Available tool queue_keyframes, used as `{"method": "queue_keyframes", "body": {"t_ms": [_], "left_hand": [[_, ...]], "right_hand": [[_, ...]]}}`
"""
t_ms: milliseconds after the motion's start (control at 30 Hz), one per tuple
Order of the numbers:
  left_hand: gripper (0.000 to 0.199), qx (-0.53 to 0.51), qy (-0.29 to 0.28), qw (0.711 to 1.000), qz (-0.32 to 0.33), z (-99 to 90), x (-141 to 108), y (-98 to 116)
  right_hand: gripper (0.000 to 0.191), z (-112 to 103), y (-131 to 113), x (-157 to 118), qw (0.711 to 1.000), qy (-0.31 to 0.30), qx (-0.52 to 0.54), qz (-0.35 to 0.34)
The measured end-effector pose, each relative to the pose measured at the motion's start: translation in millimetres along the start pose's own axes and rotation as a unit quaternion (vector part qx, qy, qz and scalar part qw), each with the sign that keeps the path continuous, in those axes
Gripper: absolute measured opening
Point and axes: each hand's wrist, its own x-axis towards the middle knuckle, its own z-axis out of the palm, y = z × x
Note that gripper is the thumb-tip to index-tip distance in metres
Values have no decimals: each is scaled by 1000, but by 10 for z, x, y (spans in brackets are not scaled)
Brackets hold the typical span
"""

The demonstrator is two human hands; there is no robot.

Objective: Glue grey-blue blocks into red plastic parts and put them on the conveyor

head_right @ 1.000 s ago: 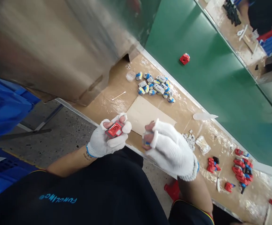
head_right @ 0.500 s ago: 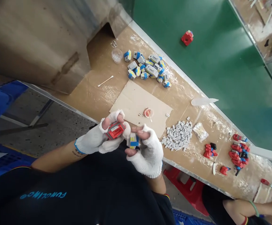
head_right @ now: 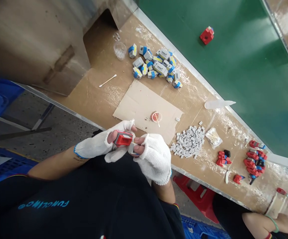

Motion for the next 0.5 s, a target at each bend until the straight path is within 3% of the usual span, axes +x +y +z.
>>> {"method": "queue_keyframes", "body": {"t_ms": [267, 500], "left_hand": [[74, 85, 56, 994, 27, 58, -13, 78], [73, 96, 65, 992, 50, 52, -53, 112]], "right_hand": [[15, 56, 16, 38, 998, 12, -19, -51], [27, 160, 38, -14, 995, 84, -3, -44]]}}
